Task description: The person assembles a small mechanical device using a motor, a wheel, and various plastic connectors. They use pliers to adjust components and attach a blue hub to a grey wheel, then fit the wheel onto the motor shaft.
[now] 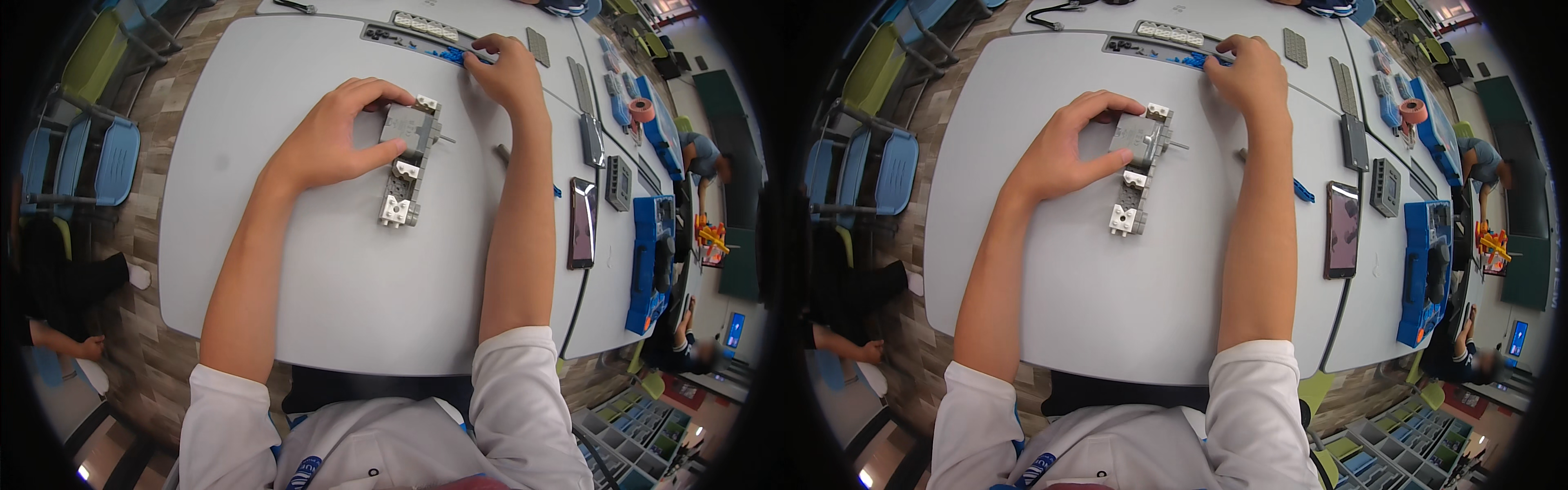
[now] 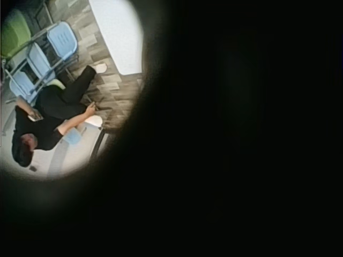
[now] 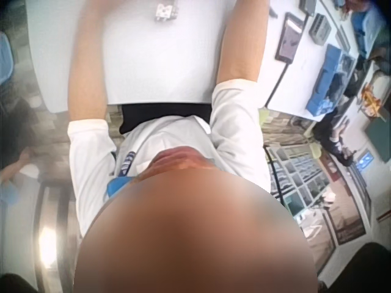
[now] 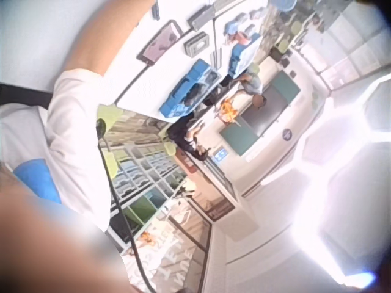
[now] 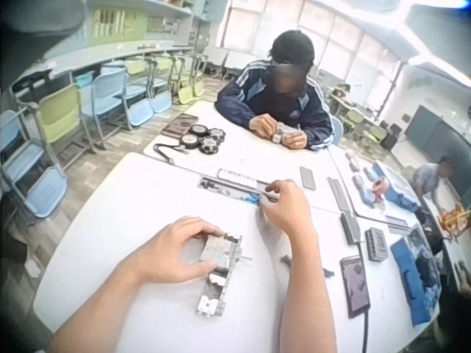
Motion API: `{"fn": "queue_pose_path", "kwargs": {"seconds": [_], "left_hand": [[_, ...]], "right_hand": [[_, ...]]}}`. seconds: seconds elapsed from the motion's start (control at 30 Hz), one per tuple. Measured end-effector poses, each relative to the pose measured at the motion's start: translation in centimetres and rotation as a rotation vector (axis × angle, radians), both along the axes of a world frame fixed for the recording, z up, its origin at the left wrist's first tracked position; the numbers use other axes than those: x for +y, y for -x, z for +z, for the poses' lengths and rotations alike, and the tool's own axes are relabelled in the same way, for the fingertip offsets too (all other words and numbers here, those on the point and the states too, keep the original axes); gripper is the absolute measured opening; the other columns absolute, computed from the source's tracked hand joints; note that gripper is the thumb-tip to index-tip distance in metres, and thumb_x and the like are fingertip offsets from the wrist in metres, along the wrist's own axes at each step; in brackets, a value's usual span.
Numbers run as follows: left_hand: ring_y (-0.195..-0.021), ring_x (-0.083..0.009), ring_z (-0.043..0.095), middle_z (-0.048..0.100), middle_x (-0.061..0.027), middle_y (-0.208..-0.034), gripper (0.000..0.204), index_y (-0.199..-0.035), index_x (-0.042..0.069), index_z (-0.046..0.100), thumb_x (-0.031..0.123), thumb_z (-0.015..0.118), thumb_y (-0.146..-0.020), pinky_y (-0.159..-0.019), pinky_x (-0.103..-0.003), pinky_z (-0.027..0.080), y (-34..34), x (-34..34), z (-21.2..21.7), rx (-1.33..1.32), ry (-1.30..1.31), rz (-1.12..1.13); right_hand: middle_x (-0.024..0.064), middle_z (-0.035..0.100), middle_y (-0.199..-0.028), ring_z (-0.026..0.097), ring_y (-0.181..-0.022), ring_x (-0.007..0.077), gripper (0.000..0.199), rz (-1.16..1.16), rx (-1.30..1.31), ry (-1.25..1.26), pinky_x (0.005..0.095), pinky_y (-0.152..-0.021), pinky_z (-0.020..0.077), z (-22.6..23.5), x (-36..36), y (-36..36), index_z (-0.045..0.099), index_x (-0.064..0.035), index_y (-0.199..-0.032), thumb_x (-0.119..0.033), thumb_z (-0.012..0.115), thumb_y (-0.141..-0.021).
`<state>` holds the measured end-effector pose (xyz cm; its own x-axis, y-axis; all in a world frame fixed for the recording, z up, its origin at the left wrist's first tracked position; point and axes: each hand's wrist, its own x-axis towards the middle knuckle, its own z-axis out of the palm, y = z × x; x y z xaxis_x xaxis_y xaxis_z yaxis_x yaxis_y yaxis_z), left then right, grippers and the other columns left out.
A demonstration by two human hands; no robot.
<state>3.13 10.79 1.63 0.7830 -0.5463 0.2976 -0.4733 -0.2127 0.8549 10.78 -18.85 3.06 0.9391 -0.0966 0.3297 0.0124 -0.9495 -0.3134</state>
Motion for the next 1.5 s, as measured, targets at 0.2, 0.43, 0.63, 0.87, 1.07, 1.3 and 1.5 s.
{"fn": "queue_pose_path", "kwargs": {"seconds": [0.2, 0.43, 0.63, 0.87, 1.07, 1.3, 1.5], "left_hand": [[-0.125, -0.0259, 0.069, 0.076, -0.0093, -0.130, 0.050, -0.134, 0.004, 0.073, 0.014, 0.082, -0.086, -0.114, -0.040, 0.052, -0.2, 0.0, -0.1, -0.061, -0.014, -0.003], [-0.118, -0.0279, 0.071, 0.077, -0.0110, -0.123, 0.044, -0.128, 0.005, 0.075, 0.015, 0.085, -0.086, -0.109, -0.041, 0.056, -0.2, -0.3, -0.2, -0.065, 0.025, 0.013], [-0.123, -0.0231, 0.069, 0.076, -0.0080, -0.130, 0.045, -0.134, 0.004, 0.075, 0.014, 0.079, -0.090, -0.113, -0.038, 0.051, -0.3, -0.2, -0.3, 0.021, 0.022, 0.006], [-0.122, -0.0196, 0.068, 0.076, -0.0075, -0.130, 0.041, -0.133, 0.005, 0.075, 0.018, 0.079, -0.095, -0.111, -0.036, 0.051, -0.4, 0.1, -0.4, 0.050, 0.087, -0.013], [-0.118, -0.0188, 0.071, 0.078, -0.0083, -0.125, 0.032, -0.131, 0.003, 0.076, 0.024, 0.074, -0.106, -0.104, -0.038, 0.057, -1.3, -0.8, -0.9, 0.180, 0.370, 0.215], [-0.109, -0.0149, 0.073, 0.079, -0.0114, -0.124, 0.037, -0.136, -0.003, 0.073, 0.027, 0.068, -0.115, -0.095, -0.030, 0.058, -2.3, -0.6, -1.1, 0.461, 0.910, 0.181], [-0.103, -0.0145, 0.073, 0.079, -0.0132, -0.121, 0.033, -0.135, -0.005, 0.072, 0.018, 0.070, -0.112, -0.095, -0.030, 0.061, -3.8, 0.1, -2.2, 0.405, 0.924, 0.448]], "right_hand": [[0.0140, 0.081, -0.120, 0.078, -0.109, 0.0309, 0.033, 0.058, 0.016, -0.083, 0.0424, -0.098, 0.0610, -0.4, -0.4, 0.1, 0.085, -0.0108, -0.118, -0.030, 0.081, -0.091], [0.0157, 0.083, -0.116, 0.079, -0.105, 0.0315, 0.033, 0.048, 0.037, -0.133, 0.0435, -0.095, 0.0619, 0.3, -0.4, 0.2, 0.085, -0.0104, -0.116, -0.033, 0.082, -0.092], [0.0169, 0.083, -0.115, 0.079, -0.106, 0.0336, 0.034, 0.033, 0.030, -0.099, 0.0445, -0.096, 0.0613, 0.1, -1.1, 0.4, 0.086, -0.0107, -0.116, -0.035, 0.082, -0.092], [0.0185, 0.082, -0.111, 0.078, -0.106, 0.0347, 0.034, 0.067, 0.030, -0.157, 0.0446, -0.097, 0.0605, 0.6, -0.7, 0.3, 0.085, -0.0067, -0.115, -0.032, 0.082, -0.092], [0.0051, 0.081, -0.097, 0.075, -0.088, 0.0121, 0.028, 0.296, -0.015, -0.672, 0.0281, -0.080, 0.0596, 4.8, 2.5, 1.1, 0.077, 0.0008, -0.108, -0.018, 0.089, -0.092], [0.0142, 0.078, -0.105, 0.072, -0.093, 0.0285, 0.023, 0.681, -0.069, -0.370, 0.0400, -0.084, 0.0598, 5.0, 12.4, 3.8, 0.078, -0.0007, -0.103, -0.006, 0.087, -0.083], [0.0135, 0.081, -0.115, 0.075, -0.103, 0.0291, 0.042, 0.715, 0.006, -0.301, 0.0403, -0.092, 0.0611, 6.6, 10.7, -1.9, 0.082, -0.0047, -0.116, -0.026, 0.094, -0.082]]}}
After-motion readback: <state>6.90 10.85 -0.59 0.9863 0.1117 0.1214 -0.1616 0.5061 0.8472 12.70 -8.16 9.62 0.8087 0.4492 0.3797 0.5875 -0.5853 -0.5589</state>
